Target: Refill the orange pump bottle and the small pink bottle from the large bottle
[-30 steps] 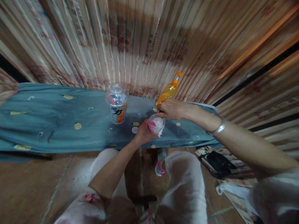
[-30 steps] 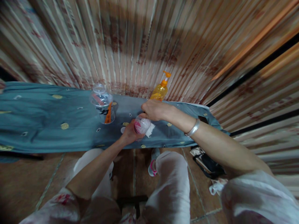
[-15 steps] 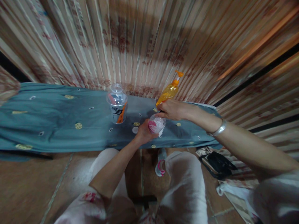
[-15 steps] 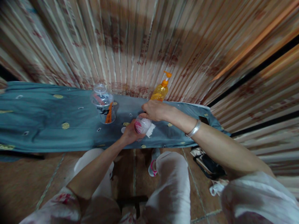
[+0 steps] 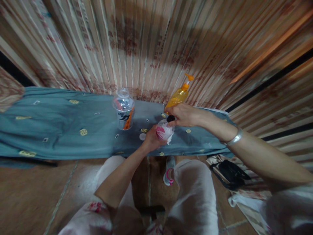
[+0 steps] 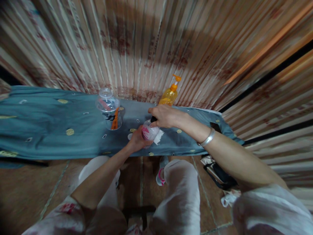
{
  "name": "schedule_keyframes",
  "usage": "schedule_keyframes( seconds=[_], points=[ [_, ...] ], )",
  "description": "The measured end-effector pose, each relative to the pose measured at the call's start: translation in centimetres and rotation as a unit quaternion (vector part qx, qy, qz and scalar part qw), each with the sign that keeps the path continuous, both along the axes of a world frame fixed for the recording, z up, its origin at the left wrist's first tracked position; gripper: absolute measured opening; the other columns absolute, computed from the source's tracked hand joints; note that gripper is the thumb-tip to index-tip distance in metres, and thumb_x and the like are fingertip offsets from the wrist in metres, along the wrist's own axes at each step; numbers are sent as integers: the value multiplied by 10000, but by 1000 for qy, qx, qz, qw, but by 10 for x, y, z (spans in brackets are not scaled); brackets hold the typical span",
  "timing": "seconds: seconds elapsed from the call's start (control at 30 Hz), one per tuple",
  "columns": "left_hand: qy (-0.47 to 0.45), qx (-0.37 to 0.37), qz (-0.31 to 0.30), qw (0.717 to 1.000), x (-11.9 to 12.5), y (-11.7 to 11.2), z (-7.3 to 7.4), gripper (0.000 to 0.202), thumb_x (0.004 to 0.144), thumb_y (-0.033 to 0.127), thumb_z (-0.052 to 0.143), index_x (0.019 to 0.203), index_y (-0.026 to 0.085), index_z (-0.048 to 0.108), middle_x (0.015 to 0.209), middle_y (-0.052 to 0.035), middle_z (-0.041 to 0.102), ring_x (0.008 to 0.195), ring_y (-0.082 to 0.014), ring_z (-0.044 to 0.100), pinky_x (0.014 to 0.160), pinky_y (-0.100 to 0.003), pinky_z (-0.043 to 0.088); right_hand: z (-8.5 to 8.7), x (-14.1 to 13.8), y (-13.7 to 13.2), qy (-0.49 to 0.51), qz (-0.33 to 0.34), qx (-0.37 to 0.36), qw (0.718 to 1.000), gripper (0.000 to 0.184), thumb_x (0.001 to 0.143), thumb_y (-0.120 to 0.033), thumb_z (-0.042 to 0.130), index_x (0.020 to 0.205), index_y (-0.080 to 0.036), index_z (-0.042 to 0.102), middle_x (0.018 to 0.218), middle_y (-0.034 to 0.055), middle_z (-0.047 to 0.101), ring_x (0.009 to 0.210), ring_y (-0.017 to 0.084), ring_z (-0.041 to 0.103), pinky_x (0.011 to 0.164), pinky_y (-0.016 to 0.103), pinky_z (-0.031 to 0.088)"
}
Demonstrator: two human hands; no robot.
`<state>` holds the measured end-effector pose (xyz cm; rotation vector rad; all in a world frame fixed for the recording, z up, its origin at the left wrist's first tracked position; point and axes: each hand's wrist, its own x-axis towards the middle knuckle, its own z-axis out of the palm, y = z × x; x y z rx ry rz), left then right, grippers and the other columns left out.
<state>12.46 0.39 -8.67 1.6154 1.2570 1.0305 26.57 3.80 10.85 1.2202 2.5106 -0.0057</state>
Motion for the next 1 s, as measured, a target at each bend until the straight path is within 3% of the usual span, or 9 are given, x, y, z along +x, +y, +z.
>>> schedule_keyframes(
  seconds=[0.1,0.27,0.4,0.5,0.6,0.7,0.83,0.93,1.0],
  points=[
    [-1,-3,2,1000,1,0,0,587,561,93,906,1051,221,610,979,-5,749,909,-249,740,837,-370,598,1,0,0,0,0,-14,1000,467,990,-295,703,1427,-139,647,1271,160,784,1181,289,730,906,319,504],
    [0,-9,4,1000,1,-1,1,591,570,88,911,1053,230,601,985,-5,743,913,-253,737,833,-381,599,-2,-2,1,-41,-20,17,999,397,1075,-419,568,1252,-105,737,1114,198,806,1044,310,755,834,341,496],
    [1,-12,3,1000,1,-2,2,573,580,96,896,1049,223,592,990,-10,745,944,-267,740,865,-401,601,0,1,0,12,-11,-6,1000,462,996,-384,713,1383,-134,678,1222,163,797,1117,287,743,870,311,503],
    [2,-15,2,1000,1,-2,4,569,574,100,894,1040,212,588,1003,-25,749,961,-274,739,881,-407,598,1,2,0,25,-9,-17,1000,437,991,-295,710,1402,-148,672,1231,145,801,1128,280,750,891,312,513],
    [2,-19,0,1000,1,-2,5,579,574,109,898,1051,209,585,1003,-21,750,946,-271,741,867,-401,598,-6,5,3,14,-24,10,1000,369,1043,-387,636,1278,-123,742,1093,178,820,1051,315,772,869,351,532],
    [2,-22,-3,1000,1,-2,5,575,591,112,895,1065,211,584,1006,-6,751,953,-267,743,862,-380,595,-15,16,8,102,-32,19,994,501,975,-517,725,1325,-159,733,1096,157,826,1065,330,772,909,366,557],
    [5,-24,-1,1000,1,-2,6,561,604,102,887,1067,207,588,1040,-21,759,996,-271,741,894,-368,581,-33,43,8,312,-63,-18,948,752,837,-531,864,1483,-226,634,1354,127,765,1215,345,730,1050,462,567],
    [11,-26,-5,1000,0,-2,7,565,598,114,895,1067,198,591,1061,-41,765,998,-270,742,902,-372,576,-59,57,3,476,-107,-85,868,728,761,-595,899,1382,-265,712,1402,96,742,1287,331,694,1130,505,532],
    [14,-28,-7,999,0,-2,7,573,600,134,901,1079,193,592,1063,-46,767,986,-268,746,890,-373,576,-79,58,-2,545,-129,-147,815,700,748,-652,886,1306,-249,757,1316,87,776,1232,311,710,1113,495,543]
  ],
)
